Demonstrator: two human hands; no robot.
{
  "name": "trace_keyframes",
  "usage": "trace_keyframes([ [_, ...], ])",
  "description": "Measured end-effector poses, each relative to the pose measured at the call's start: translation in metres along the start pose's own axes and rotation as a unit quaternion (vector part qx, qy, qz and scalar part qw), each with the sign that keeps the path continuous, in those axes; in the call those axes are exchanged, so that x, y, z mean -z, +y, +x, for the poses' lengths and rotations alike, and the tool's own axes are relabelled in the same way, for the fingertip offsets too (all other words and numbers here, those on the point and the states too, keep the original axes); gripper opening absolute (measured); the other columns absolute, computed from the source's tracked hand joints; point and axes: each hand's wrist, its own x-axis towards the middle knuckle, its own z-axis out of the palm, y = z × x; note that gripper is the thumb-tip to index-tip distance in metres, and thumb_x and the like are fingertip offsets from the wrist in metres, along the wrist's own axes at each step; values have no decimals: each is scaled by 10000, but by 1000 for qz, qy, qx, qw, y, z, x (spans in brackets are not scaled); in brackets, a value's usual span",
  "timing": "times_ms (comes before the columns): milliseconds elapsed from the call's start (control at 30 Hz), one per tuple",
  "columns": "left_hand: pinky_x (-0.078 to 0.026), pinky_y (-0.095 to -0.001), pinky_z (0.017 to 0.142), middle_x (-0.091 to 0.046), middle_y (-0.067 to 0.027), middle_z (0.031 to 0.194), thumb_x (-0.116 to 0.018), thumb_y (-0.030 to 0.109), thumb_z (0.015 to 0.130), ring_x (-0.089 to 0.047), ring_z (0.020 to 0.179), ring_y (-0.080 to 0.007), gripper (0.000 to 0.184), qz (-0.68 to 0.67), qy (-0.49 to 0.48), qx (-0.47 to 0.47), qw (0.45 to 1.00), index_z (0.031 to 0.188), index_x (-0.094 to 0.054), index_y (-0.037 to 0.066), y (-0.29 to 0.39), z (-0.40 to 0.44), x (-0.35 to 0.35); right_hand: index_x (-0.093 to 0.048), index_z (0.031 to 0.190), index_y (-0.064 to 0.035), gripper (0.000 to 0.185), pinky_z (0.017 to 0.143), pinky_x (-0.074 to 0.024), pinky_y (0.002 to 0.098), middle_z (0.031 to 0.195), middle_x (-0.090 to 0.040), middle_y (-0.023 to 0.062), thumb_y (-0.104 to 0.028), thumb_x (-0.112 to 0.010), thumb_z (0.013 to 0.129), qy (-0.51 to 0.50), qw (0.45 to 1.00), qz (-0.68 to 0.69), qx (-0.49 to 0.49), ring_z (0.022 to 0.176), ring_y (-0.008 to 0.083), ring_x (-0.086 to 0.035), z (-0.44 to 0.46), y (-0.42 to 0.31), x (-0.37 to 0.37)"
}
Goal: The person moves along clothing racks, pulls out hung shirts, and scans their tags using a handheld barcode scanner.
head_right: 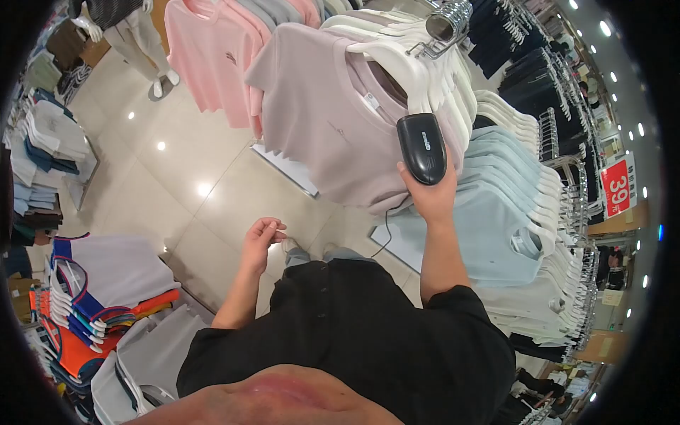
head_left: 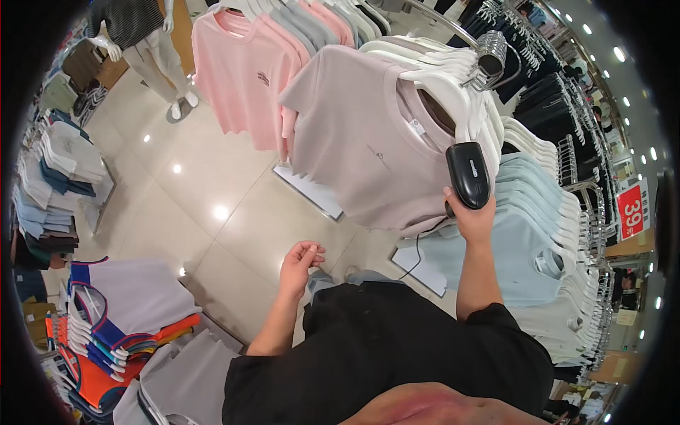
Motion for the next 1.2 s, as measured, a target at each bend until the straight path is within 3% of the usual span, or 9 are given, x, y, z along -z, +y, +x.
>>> trace_keyframes([
  [100, -510, -273, 807, -737, -61, 1051, -614, 205, 1067, -673, 877, -126, 189, -3, 8, -12, 1000, 1143, -669, 41, -2, 0, -1, -692, 1010, 22, 243, 657, -513, 279, 810, -691, 20, -34, -841, 826, 17, 999, -11, 44, 704, 102, -640, -2, 2, 8],
  [167, -508, -271, 806, -737, -59, 1047, -616, 200, 1065, -671, 878, -123, 185, -1, 9, -21, 1000, 1145, -668, 42, 1, -6, -6, -655, 1201, 11, 485, 854, -528, 306, 1042, -705, 51, -37, -877, 772, -20, 999, 16, -27, 928, 140, -654, -10, -3, 17],
  [433, -508, -279, 816, -727, -48, 1048, -637, 133, 1044, -652, 877, -124, 151, 77, 41, -102, 991, 1152, -662, 30, 1, -24, -28, -601, 1303, 42, 632, 905, -519, 300, 1134, -698, 82, -34, -884, 742, -53, 997, 53, -9, 1006, 147, -651, -43, 8, 66],
  [567, -516, -325, 834, -719, -95, 1083, -735, 75, 941, -650, 938, -183, 271, 349, 113, -353, 861, 1197, -668, 18, 56, -40, -55, -588, 1325, 45, 674, 933, -502, 309, 1177, -675, 97, -54, -877, 724, -108, 992, 50, 46, 1047, 163, -631, -57, 5, 101],
  [700, -518, -401, 955, -628, -174, 1342, -787, 53, 861, -627, 1186, -323, 472, 463, 169, -542, 681, 1304, -631, 16, 128, -73, -105, -613, 1279, 30, 640, 908, -491, 304, 1119, -656, 81, -68, -872, 702, -157, 980, 59, 107, 1003, 176, -623, -72, 3, 132],
  [867, -454, -464, 1082, -569, -126, 1455, -843, 181, 824, -539, 1320, -378, 624, 623, 127, -568, 524, 1390, -605, 65, 183, -115, -162, -627, 1246, 27, 617, 898, -491, 304, 1116, -643, 79, -69, -878, 691, -212, 967, 115, 83, 985, 188, -626, -89, 30, 169],
  [1000, -440, -472, 1094, -578, -107, 1447, -833, 248, 818, -525, 1334, -375, 634, 700, 110, -530, 465, 1395, -611, 105, 188, -134, -182, -615, 1276, 32, 660, 921, -485, 302, 1137, -643, 75, -68, -887, 683, -251, 945, 165, 127, 1022, 182, -624, -90, 46, 185],
  [1100, -482, -453, 962, -700, -86, 1030, -810, 248, 842, -636, 1046, -319, 390, 718, 69, -512, 466, 1175, -700, 77, 184, -148, -192, -582, 1338, 43, 736, 962, -473, 293, 1166, -645, 73, -71, -900, 683, -266, 929, 226, 120, 1072, 167, -615, -90, 61, 191],
  [1200, -500, -447, 808, -664, -81, 852, -813, 229, 840, -635, 844, -319, 300, 715, 64, -488, 496, 1060, -700, 59, 181, -165, -205, -545, 1399, 44, 788, 989, -469, 291, 1214, -648, 62, -54, -905, 705, -325, 908, 248, 88, 1100, 134, -596, -83, 76, 198],
])
